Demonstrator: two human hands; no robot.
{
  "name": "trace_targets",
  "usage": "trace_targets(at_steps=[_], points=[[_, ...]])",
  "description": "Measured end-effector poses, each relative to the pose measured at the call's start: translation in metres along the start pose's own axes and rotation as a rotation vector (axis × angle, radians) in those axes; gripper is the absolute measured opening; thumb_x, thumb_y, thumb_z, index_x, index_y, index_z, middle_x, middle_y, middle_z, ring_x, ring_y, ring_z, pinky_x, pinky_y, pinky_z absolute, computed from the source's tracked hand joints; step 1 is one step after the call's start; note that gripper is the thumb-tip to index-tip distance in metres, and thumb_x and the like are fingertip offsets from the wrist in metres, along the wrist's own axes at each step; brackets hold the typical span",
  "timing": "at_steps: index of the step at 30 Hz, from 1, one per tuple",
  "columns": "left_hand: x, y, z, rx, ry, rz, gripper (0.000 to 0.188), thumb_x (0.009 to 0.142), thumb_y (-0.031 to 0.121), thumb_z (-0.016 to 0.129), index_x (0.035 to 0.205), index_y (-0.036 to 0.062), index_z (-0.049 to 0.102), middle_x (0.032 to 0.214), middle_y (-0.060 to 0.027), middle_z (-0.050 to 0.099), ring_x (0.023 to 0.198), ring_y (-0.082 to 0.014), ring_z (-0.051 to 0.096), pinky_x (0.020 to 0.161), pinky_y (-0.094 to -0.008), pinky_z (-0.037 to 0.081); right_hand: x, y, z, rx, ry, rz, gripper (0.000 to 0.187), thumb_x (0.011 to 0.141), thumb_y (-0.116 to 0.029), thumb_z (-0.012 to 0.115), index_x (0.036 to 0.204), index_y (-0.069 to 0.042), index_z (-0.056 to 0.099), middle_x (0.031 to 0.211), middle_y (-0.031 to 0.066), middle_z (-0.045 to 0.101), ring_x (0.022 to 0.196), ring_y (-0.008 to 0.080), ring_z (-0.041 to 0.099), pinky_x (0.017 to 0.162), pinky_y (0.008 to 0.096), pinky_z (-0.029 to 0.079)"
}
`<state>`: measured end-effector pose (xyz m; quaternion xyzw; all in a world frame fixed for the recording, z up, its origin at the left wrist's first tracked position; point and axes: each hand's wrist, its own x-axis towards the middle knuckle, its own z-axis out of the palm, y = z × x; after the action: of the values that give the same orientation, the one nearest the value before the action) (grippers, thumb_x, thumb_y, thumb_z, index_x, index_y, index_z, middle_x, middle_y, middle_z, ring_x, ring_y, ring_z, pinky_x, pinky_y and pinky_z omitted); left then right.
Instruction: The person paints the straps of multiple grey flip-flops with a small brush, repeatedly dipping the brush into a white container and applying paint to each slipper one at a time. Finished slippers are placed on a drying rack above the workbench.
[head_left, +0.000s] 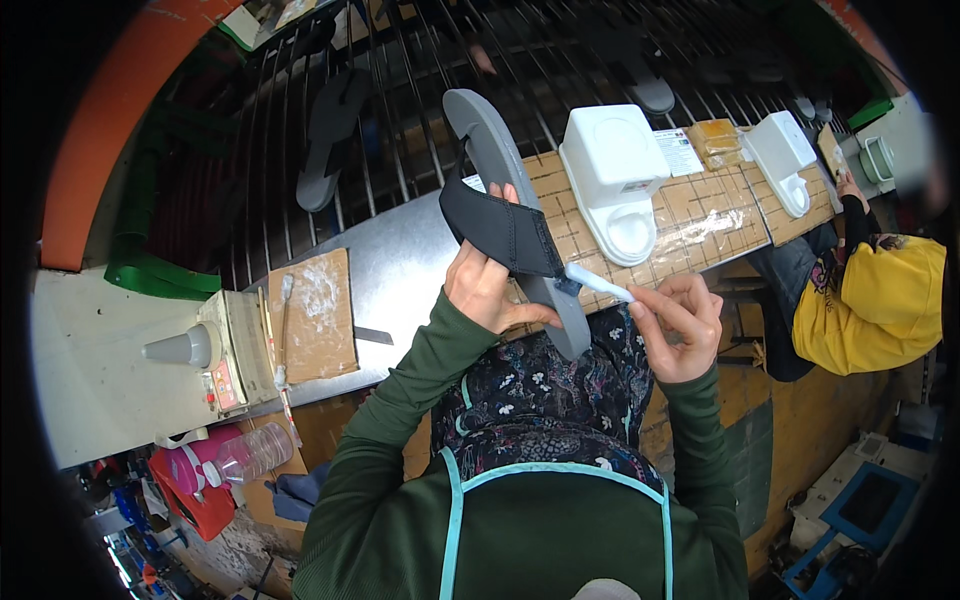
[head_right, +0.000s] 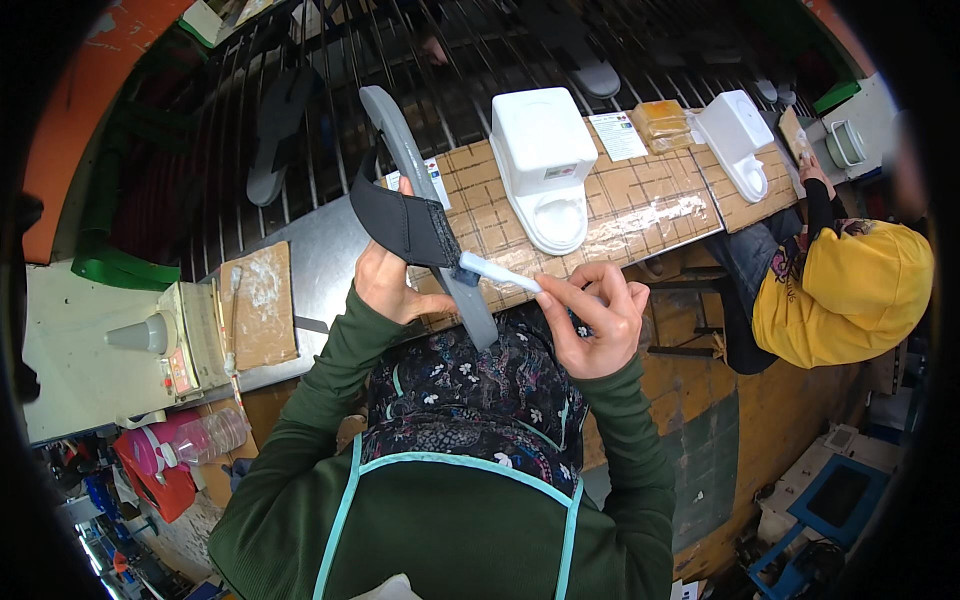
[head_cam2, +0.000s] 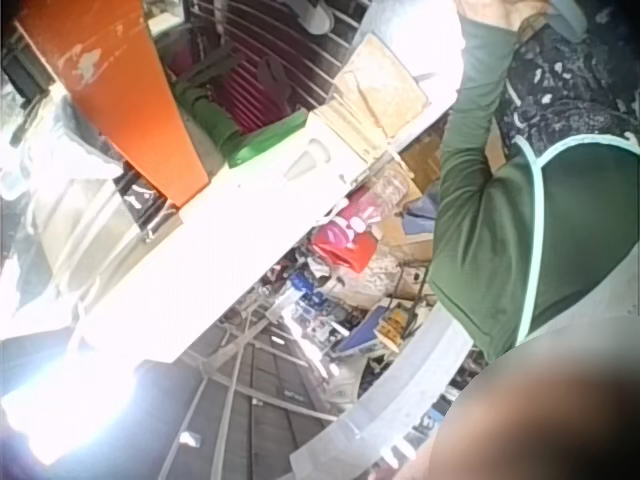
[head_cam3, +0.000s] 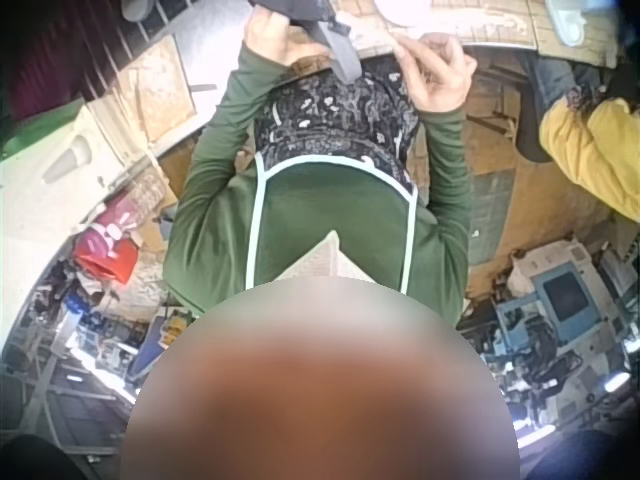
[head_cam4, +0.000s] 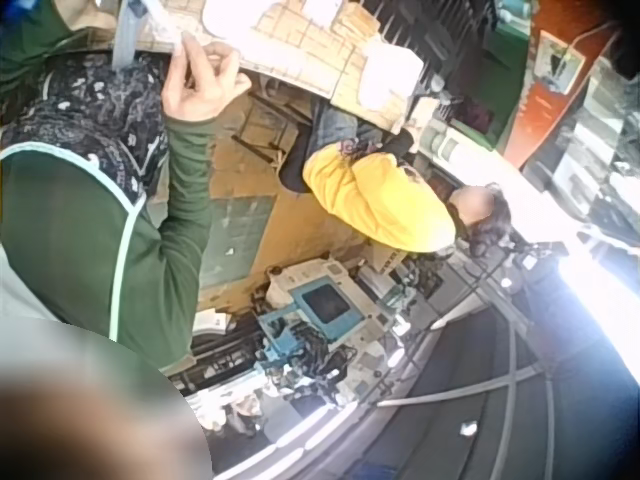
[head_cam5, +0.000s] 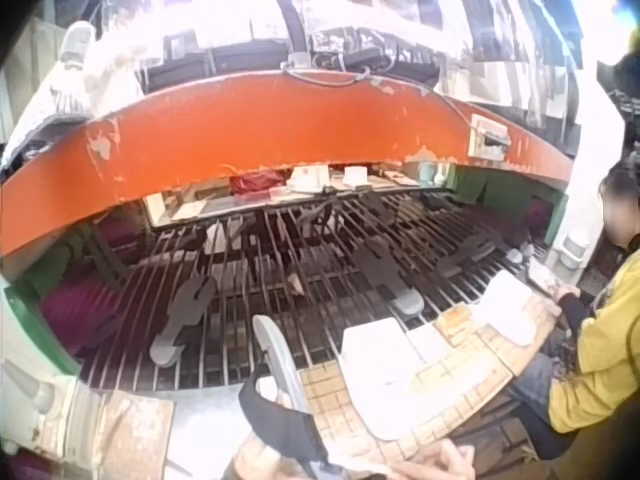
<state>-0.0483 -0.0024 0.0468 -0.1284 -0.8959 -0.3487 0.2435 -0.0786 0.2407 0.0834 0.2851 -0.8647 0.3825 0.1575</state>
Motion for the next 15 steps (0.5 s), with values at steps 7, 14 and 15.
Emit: trace_targets(at_steps=[7, 14, 15], points=[[0.0014, -0.0012, -0.0024, 0.051, -0.012, 0.056, 0.134, 0.028, 0.041, 0.089, 0.138, -0.0095, 0.031, 0.144, -0.0309, 0.029, 0.130, -0.0455, 0.036, 0.104, -0.0449, 0.038, 0.0034, -0.0035, 0.0005, -0.101, 0.054, -0.103, 0.022, 0.071, -0.013, 0.076, 0.093, -0.013, 0.075, 0.078, -0.0030, 0.055, 0.058, 0.0105, 0.037, 0.067, 0.0293, 0.024], [0.0024, -0.0045, -0.0032, 0.021, -0.015, 0.093, 0.134, 0.028, 0.045, 0.088, 0.137, -0.0094, 0.032, 0.144, -0.0283, 0.030, 0.131, -0.0441, 0.035, 0.105, -0.0453, 0.038, 0.0006, -0.0023, 0.0030, 0.035, 0.086, -0.007, 0.023, 0.070, -0.013, 0.077, 0.093, -0.013, 0.075, 0.081, -0.0016, 0.056, 0.061, 0.0096, 0.043, 0.069, 0.0282, 0.026], [0.0027, -0.0044, -0.0032, 0.008, -0.020, 0.098, 0.135, 0.028, 0.046, 0.088, 0.137, -0.0094, 0.032, 0.144, -0.0286, 0.031, 0.131, -0.0441, 0.035, 0.104, -0.0451, 0.038, 0.0013, -0.0014, 0.0032, 0.024, 0.084, -0.026, 0.023, 0.069, -0.013, 0.078, 0.093, -0.013, 0.075, 0.081, -0.0015, 0.056, 0.061, 0.0094, 0.044, 0.069, 0.0281, 0.027]])
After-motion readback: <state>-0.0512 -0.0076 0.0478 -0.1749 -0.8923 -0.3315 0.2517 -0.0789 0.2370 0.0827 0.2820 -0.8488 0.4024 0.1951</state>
